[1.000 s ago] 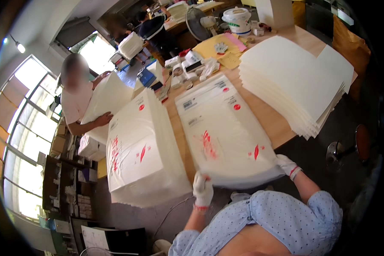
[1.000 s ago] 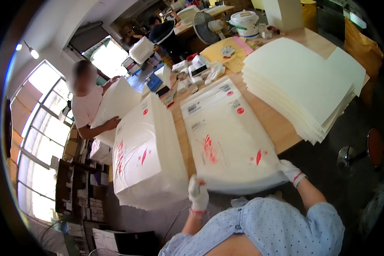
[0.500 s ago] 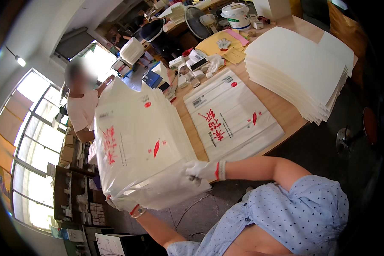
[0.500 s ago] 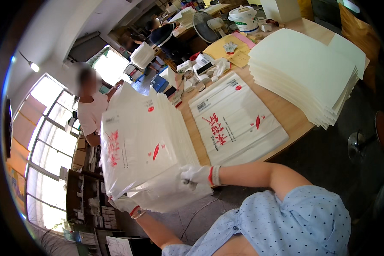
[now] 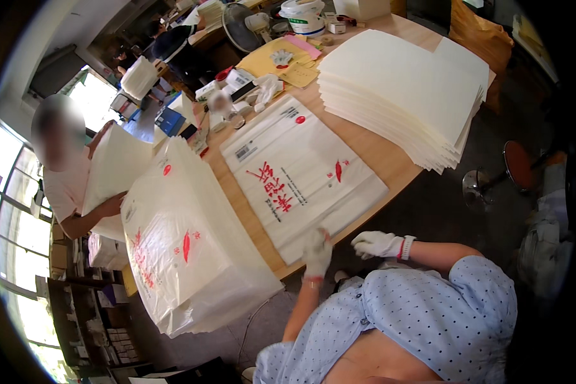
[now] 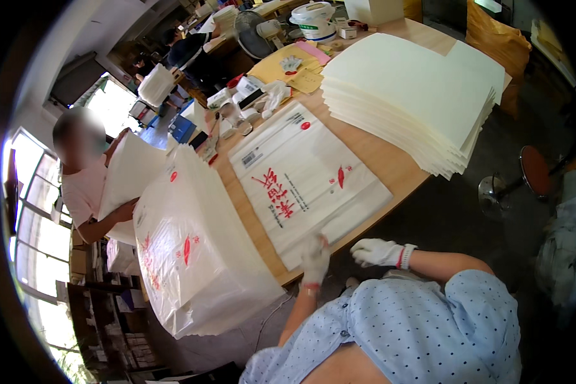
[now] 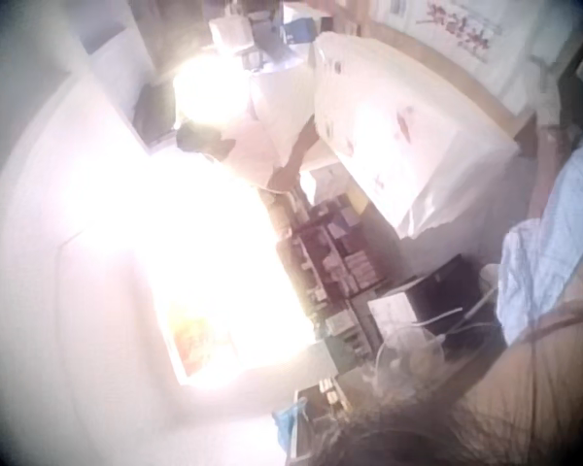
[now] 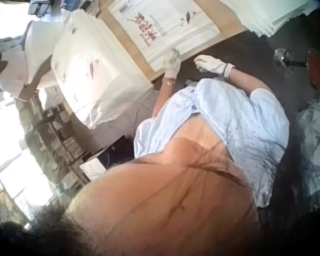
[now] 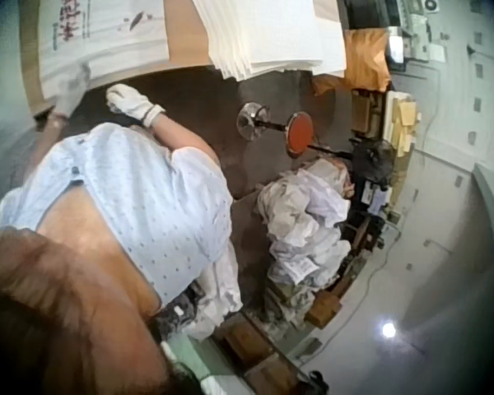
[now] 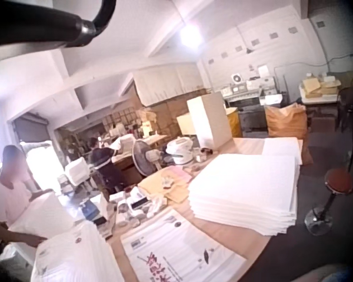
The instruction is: The person opens a plastic-wrapped bundle of white paper sheets and places it on the table. They then repeatedly pick up stacks of white paper, insert them into white plastic bags with red text, and place the filled bags into a larger plastic-wrapped bundle. The person wears white gloves throughout the process.
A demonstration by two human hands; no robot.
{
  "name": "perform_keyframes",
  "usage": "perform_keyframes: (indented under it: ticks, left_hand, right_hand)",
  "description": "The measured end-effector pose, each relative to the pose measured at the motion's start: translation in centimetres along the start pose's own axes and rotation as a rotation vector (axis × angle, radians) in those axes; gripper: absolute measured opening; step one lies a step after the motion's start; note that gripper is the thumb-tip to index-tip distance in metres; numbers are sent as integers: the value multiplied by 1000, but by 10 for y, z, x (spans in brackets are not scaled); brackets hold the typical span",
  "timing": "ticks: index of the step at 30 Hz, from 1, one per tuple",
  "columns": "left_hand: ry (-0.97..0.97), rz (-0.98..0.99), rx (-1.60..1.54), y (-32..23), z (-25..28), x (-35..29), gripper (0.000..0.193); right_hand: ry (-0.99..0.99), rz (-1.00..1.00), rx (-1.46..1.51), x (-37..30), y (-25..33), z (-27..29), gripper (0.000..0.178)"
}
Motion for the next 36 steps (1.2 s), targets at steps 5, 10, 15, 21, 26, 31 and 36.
perform_keyframes:
  ticks: [5, 10, 15, 21, 26, 31, 36]
  left_hand:
    - [146, -14, 297, 13, -27, 78, 25]
    - [433, 261, -120, 27, -16, 95, 27]
    - [380, 83, -57, 23, -18, 110, 26]
    - [-102, 391, -867, 60, 42, 171, 18]
    - [83, 461, -959, 27, 34, 209, 24]
    - [69, 138, -874, -43, 136, 216, 42]
    - [34, -6, -304, -93, 132, 229, 52]
  right_hand:
    - [-221, -27, 150, -32, -30, 51, 33]
    - [-130, -76, 198, -6, -43, 46, 34]
    - [-165, 562, 183, 111, 0, 16, 30]
    - [-583, 193, -841, 93, 67, 75, 24]
    - [-661, 1071, -849, 87, 133, 22, 25]
    - [-457, 857, -842, 167, 132, 17, 28]
    - [-432, 828, -728, 188, -2, 85, 28]
Point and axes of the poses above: each hand's wrist, its own x-axis towards the middle knuckle, its own z-axis out of the back of the hand, y = z × x, the point moved 2 cm from there along x, towards the middle knuckle, and after that the axes turned 1 degree about -x, right-handed, at the moved point
